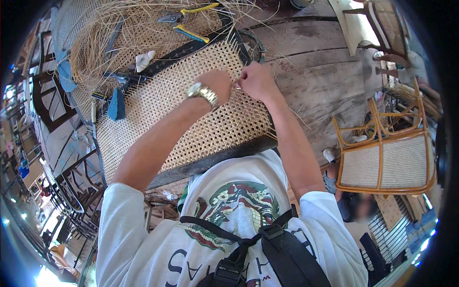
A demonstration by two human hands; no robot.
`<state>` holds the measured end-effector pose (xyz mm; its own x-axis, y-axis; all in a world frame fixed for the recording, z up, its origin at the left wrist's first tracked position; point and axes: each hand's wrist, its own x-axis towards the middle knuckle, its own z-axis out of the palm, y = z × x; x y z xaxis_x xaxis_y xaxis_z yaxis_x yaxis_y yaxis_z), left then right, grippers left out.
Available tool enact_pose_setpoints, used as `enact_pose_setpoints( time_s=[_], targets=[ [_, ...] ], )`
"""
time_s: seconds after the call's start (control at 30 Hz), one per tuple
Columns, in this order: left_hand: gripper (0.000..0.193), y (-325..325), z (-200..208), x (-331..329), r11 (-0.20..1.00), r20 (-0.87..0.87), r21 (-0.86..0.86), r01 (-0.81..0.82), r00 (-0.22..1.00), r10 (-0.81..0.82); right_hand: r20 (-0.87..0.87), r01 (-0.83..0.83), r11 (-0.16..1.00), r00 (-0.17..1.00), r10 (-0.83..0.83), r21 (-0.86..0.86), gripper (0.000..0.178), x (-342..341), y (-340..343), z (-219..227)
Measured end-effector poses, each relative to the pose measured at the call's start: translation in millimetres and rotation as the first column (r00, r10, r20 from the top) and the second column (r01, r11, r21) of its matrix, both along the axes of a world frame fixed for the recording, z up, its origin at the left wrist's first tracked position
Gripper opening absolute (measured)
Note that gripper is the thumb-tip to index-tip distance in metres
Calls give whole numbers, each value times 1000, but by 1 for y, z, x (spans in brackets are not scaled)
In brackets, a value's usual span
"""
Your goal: Weaving or repairing the cane seat of a wooden chair using weaving strips and hand tools.
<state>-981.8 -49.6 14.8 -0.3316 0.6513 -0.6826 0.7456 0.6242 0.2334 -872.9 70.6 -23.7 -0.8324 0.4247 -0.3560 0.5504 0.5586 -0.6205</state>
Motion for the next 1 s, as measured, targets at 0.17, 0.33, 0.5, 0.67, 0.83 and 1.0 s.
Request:
enact_pose_setpoints(
  time_s=[0.17,0.33,0.5,0.67,0.83,1.0],
  targets=[
    [42,-29,-37,-15,917,204,178,-357,925,321,74,-148,989,987,145,32,25,-3,-11,15],
    [45,-15,-20,-36,951,388,-27,-307,874,293,-99,-115,953,984,148,281,13,11,-34,24],
    [47,-28,-17,-55,999,10,25,-26,1000,25,-5,-134,891,988,152,434,18,13,-47,36],
    [51,-82,25,-128,989,-175,119,-91,978,111,-225,-21,932,968,109,361,22,4,-35,53],
    [49,-61,72,-114,882,200,395,-259,961,192,-264,-28,658,928,-262,-752,43,-24,-20,34],
    [39,-48,35,-86,839,431,277,-469,841,328,-176,41,655,949,-262,-754,40,-14,-5,24]
  ],
)
